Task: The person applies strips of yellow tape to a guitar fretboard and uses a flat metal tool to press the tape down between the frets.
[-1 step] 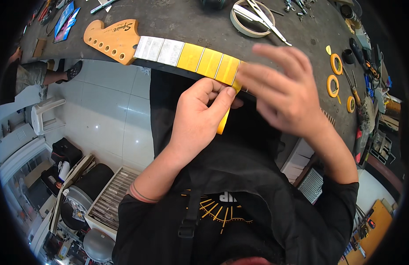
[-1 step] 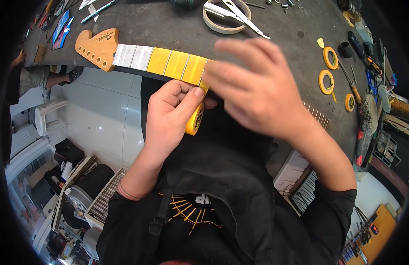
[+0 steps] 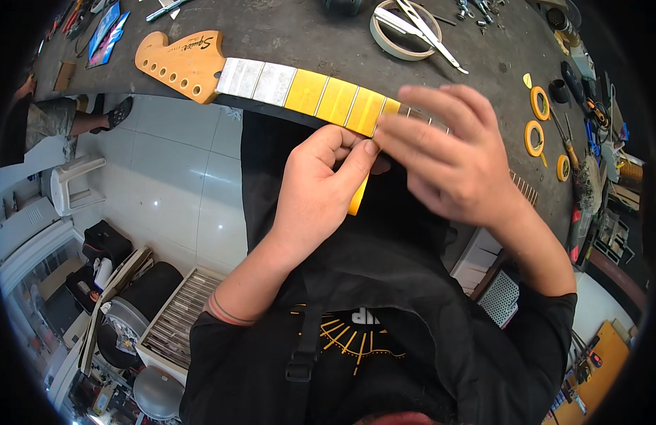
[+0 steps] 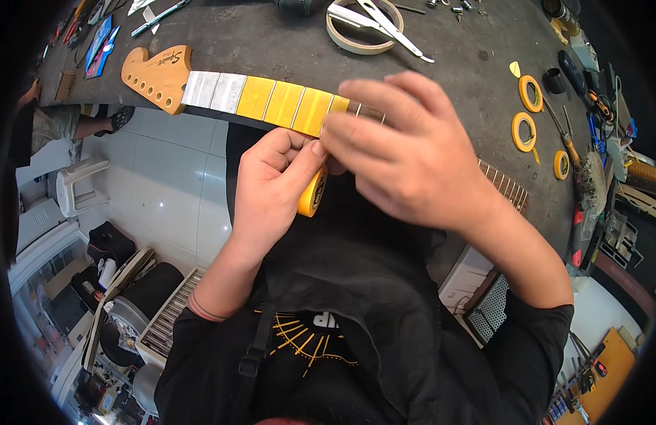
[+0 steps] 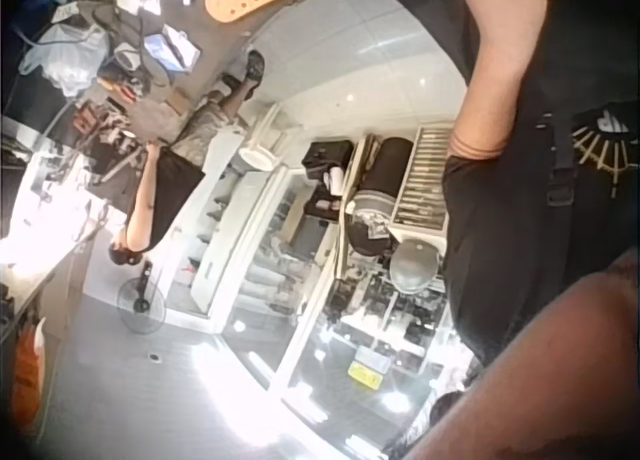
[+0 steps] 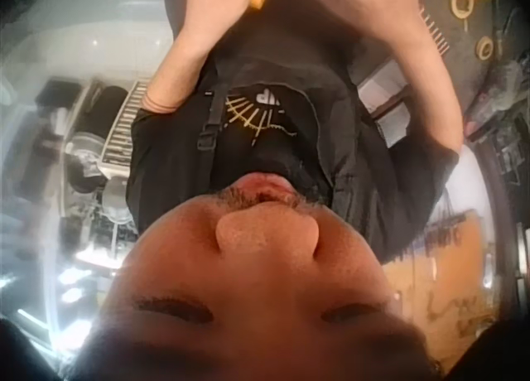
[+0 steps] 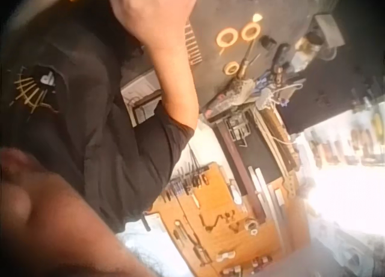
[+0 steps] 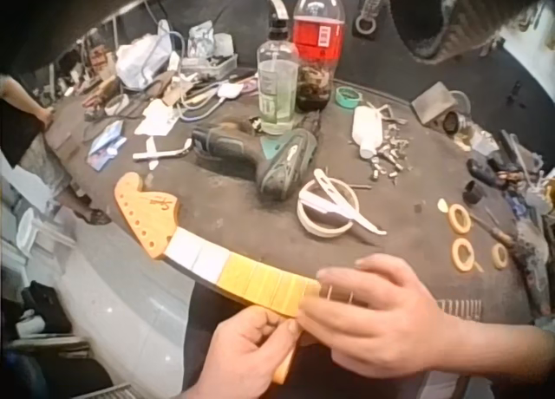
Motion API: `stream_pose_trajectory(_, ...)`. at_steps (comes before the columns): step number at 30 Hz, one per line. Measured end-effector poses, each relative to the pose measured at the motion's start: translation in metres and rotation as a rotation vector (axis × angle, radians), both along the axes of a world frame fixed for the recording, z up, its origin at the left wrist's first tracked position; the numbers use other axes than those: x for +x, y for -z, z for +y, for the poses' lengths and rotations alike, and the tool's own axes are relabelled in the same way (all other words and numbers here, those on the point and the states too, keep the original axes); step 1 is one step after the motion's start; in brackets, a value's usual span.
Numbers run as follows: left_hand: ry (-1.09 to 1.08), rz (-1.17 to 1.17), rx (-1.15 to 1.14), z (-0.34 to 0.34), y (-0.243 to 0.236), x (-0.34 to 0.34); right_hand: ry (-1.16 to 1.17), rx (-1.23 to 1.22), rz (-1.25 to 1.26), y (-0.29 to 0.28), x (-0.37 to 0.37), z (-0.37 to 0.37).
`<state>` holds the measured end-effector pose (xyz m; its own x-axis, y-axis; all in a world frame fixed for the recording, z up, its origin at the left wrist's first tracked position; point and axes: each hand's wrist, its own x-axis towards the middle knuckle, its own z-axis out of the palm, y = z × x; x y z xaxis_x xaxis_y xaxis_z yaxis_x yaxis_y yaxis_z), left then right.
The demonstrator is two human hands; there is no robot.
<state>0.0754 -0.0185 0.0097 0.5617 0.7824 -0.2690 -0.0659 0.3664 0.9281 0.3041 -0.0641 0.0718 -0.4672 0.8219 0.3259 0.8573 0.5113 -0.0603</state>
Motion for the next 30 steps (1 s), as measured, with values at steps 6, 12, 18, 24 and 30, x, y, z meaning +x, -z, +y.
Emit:
stream_pose_trajectory(6, 0.034, 0.017, 0.011, 0.002, 0.001, -0.002, 0.030, -0.006, 0.024, 0.002, -0.007, -0.007)
stream_pose_trajectory(12, 0.069, 0.069, 0.060, 0.000, 0.001, -0.006, 0.135, 0.073, -0.082, -0.007, 0.009, 0.009)
stream_pose_trajectory(18, 0.028, 0.018, -0.025, -0.009, -0.002, -0.008, 0.623, -0.093, 0.173, 0.002, 0.026, 0.054)
stream_pose_trajectory(24, 0.024, 0.003, -0.045, -0.012, -0.006, -0.007, 0.638, -0.451, 0.624, 0.016, 0.060, 0.073)
stream_pose_trajectory(30, 0.008, -0.056, -0.085, -0.014, 0.002, -0.010, 0.513, -0.425, 0.942, -0.001, 0.043, 0.047)
